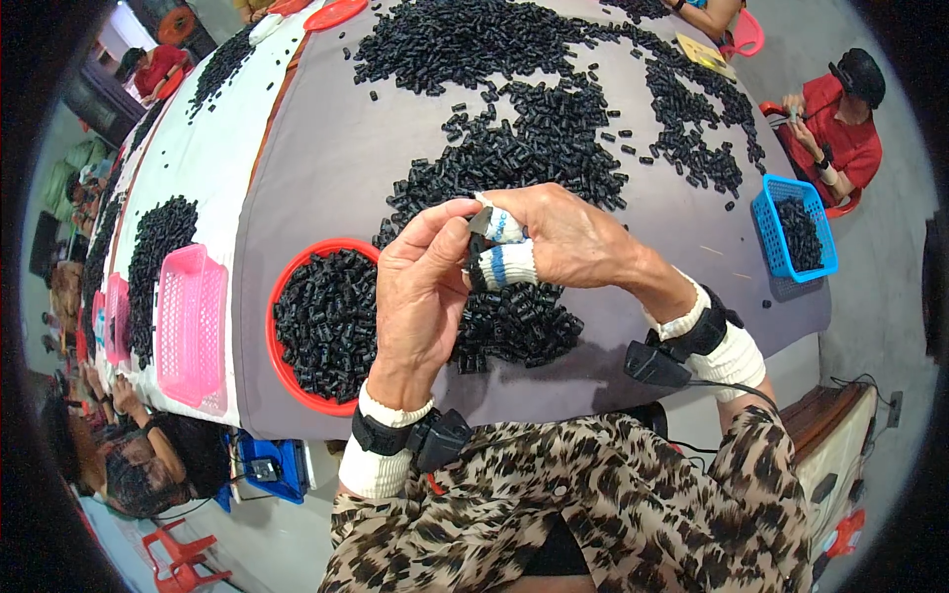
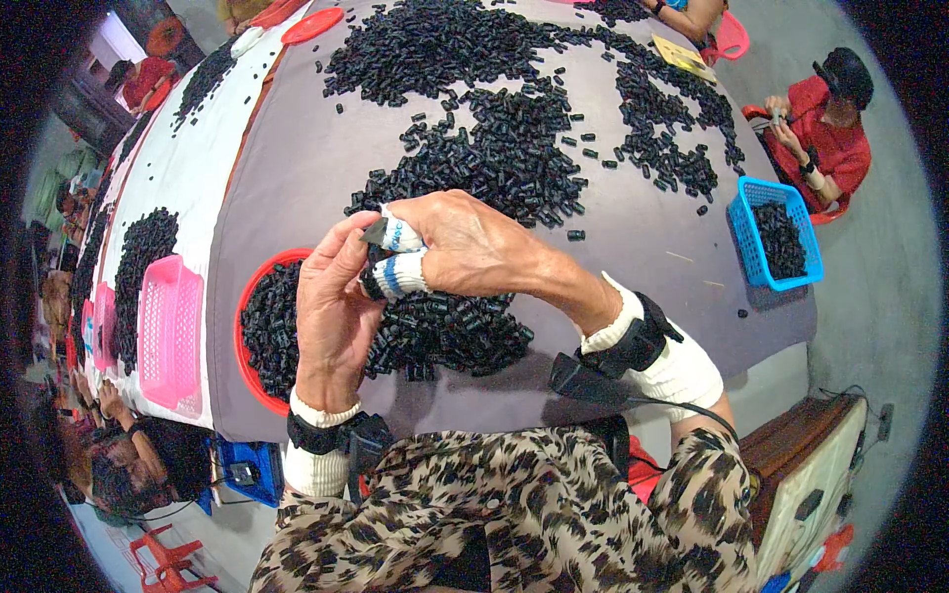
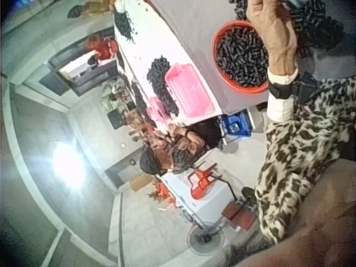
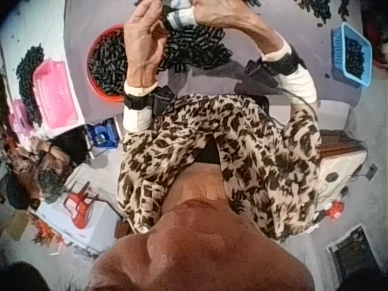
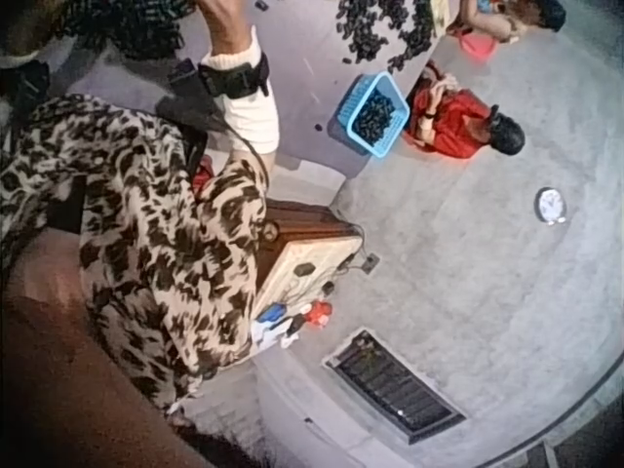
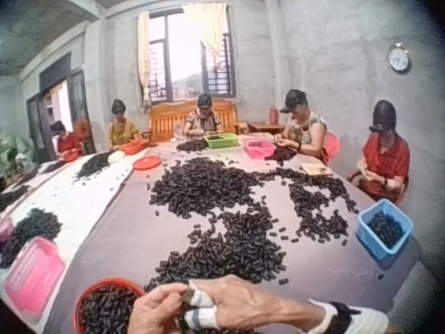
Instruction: The recorder is seen sorting through a large pile of small black plastic shoe components at a table, inspecting them and placing specific ones into containers.
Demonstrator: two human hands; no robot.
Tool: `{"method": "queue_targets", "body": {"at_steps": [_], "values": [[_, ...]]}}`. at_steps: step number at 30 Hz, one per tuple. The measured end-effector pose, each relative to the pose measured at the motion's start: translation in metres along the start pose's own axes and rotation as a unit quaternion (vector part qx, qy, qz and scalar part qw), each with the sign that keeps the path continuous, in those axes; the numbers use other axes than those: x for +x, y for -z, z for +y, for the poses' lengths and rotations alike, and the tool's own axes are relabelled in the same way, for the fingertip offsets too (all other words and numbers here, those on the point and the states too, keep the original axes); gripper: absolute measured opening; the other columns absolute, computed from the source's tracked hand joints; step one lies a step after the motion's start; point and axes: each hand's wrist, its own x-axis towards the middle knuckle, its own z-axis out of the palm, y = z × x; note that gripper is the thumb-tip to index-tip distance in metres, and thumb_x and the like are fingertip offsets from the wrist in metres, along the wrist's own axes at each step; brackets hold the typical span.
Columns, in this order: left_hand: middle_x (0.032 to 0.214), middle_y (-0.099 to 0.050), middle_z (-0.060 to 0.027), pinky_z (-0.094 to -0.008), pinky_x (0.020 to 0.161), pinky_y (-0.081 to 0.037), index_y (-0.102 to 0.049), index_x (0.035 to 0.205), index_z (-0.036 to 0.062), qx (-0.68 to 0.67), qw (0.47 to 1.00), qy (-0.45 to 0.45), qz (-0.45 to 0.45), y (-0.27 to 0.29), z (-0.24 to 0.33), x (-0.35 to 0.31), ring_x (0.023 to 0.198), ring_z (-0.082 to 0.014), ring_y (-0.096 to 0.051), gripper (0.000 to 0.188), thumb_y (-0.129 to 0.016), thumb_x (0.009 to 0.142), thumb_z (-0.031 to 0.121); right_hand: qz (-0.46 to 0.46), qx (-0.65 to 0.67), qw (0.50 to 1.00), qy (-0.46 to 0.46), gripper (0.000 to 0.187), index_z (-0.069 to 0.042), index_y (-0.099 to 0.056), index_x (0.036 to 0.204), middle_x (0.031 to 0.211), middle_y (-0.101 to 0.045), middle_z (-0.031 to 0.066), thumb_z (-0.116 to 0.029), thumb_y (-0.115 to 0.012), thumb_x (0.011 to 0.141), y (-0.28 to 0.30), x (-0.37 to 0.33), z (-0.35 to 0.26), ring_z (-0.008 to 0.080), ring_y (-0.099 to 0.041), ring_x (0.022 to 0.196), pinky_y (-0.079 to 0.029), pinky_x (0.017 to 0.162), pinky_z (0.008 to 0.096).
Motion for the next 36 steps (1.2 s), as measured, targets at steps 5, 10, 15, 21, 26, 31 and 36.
{"method": "queue_targets", "body": {"at_steps": [5,10,15,21,26,31,36], "values": [[0.091,-0.061,-0.0065,-0.0258,0.070,-0.050,-0.057,0.102,-0.0013,0.010,1.000,-0.006,0.003,0.000,-0.001,0.000,0.079,-0.0112,-0.059,0.019,-0.055,0.086,0.009,-0.001,-0.014,1.000,0.006,0.035,0.000,-0.055,0.083,0.068,-0.057,0.0132,-0.033,-0.062,0.073,-0.001,0.001,0.002,0.0276,-0.054,0.061,-0.042,0.058,0.0360],[0.091,-0.061,-0.0065,-0.0257,0.071,-0.050,-0.057,0.102,-0.0012,0.025,0.999,-0.012,0.016,0.002,0.001,0.001,0.080,-0.0112,-0.059,0.019,-0.055,0.086,0.009,0.002,-0.043,0.999,0.028,0.034,0.001,-0.054,0.081,0.066,-0.057,0.0138,-0.031,-0.062,0.074,-0.004,0.003,0.002,0.0267,-0.053,0.059,-0.042,0.057,0.0357],[0.091,-0.061,-0.0073,-0.0265,0.072,-0.050,-0.055,0.104,-0.0004,-0.065,0.997,0.020,-0.023,0.002,0.001,0.003,0.081,-0.0126,-0.060,0.022,-0.054,0.087,0.013,0.006,0.029,1.000,-0.006,0.035,0.000,-0.055,0.078,0.066,-0.057,0.0109,-0.032,-0.066,0.071,-0.001,0.002,0.002,0.0212,-0.053,0.059,-0.042,0.057,0.0336],[0.091,-0.061,-0.0077,-0.0275,0.073,-0.051,-0.054,0.105,-0.0001,-0.092,0.995,0.023,-0.038,0.006,-0.002,0.001,0.081,-0.0130,-0.060,0.022,-0.053,0.087,0.013,0.011,0.014,1.000,-0.025,0.036,-0.001,-0.056,0.077,0.066,-0.056,0.0080,-0.032,-0.071,0.066,0.000,0.001,-0.001,0.0175,-0.053,0.060,-0.042,0.057,0.0313],[0.092,-0.060,-0.0083,-0.0289,0.076,-0.050,-0.053,0.106,-0.0007,-0.091,0.994,0.026,-0.048,0.009,-0.002,0.001,0.083,-0.0137,-0.060,0.023,-0.052,0.088,0.014,0.001,0.023,0.999,-0.021,0.034,-0.001,-0.056,0.075,0.065,-0.056,0.0085,-0.031,-0.070,0.066,-0.001,0.002,-0.002,0.0181,-0.053,0.060,-0.042,0.057,0.0317],[0.092,-0.061,-0.0073,-0.0279,0.075,-0.050,-0.055,0.104,-0.0002,-0.061,0.998,0.022,-0.016,0.007,-0.002,-0.001,0.083,-0.0131,-0.060,0.021,-0.054,0.087,0.012,-0.001,0.001,1.000,-0.014,0.035,-0.001,-0.055,0.074,0.064,-0.056,0.0088,-0.032,-0.069,0.066,-0.002,0.004,-0.001,0.0197,-0.053,0.058,-0.042,0.056,0.0321],[0.093,-0.061,-0.0079,-0.0279,0.075,-0.049,-0.055,0.104,-0.0010,-0.046,0.999,0.009,-0.021,0.007,-0.001,0.001,0.084,-0.0140,-0.060,0.022,-0.054,0.087,0.012,-0.005,0.003,1.000,-0.005,0.034,0.000,-0.055,0.076,0.064,-0.057,0.0113,-0.031,-0.066,0.068,-0.003,0.005,0.000,0.0231,-0.055,0.058,-0.043,0.057,0.0340]]}}
